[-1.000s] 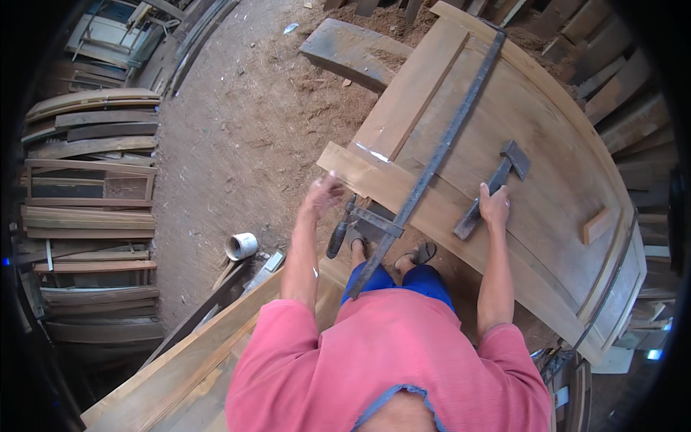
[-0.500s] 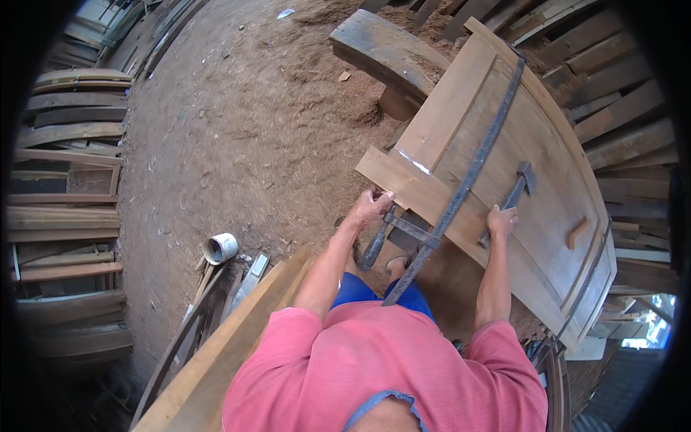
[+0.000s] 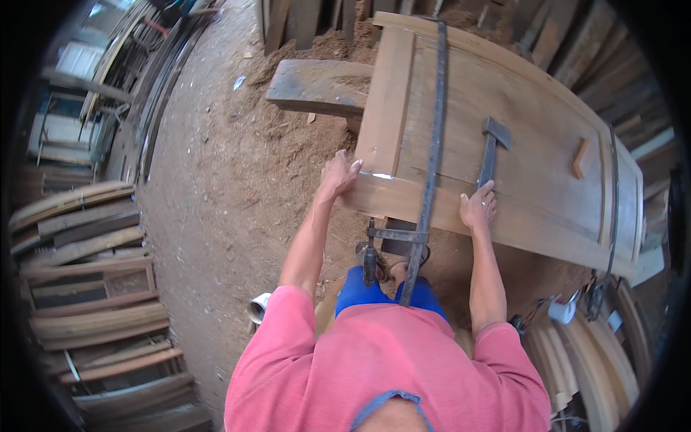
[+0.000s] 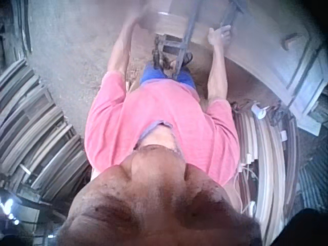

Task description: The person assembles a wooden door by applying a bar clamp across the frame, tapping the joints together using a hammer and a wooden block, and adjusting the positioning of the clamp.

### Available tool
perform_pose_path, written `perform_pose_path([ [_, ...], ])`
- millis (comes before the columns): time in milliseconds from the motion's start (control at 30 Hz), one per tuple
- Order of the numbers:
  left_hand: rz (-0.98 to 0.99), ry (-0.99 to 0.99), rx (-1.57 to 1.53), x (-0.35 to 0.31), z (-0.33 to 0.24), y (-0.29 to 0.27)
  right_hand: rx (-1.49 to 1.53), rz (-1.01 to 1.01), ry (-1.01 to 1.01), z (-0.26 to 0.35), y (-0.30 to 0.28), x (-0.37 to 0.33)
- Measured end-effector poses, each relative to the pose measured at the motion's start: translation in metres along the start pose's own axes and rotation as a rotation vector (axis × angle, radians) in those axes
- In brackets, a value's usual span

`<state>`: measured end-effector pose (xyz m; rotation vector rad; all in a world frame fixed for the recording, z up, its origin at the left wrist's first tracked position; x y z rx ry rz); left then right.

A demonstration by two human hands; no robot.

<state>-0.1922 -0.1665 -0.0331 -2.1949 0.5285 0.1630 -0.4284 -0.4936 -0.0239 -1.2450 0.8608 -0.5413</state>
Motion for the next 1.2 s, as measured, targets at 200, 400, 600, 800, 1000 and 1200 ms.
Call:
perform_pose_path([
  [200,0.310,0.006,0.100,0.023,-0.010,0.023,0.180,-0.149,-0.044,-0.019,-0.009,-0.033],
  [400,0.574,-0.044,0.015,0.025,-0.005,0.014,0.707,0.359,-0.273,0.080,-0.046,-0.164],
  [600,0.826,0.058,-0.421,0.046,0.024,0.035,0.296,0.286,-0.086,0.117,0.075,-0.246],
  [800,1.046,0.041,-0.396,0.041,0.035,0.041,1.277,0.671,0.228,0.120,0.146,-0.234],
  [1000,1.019,-0.111,-0.502,0.033,0.035,0.046,1.691,1.153,0.318,0.115,0.156,-0.240],
  [1200,0.925,-0.062,-0.412,0.036,0.035,0.038,1.268,0.751,0.229,0.130,0.139,-0.238],
])
Point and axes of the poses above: each hand's wrist, its own x-axis towards the middle knuckle, its own y-axis out of the palm, z = x × y, the point moved 4 cm from there along x, towards the middle knuckle, and after that the axes turned 6 degrees about -x, right-handed, at the moved point
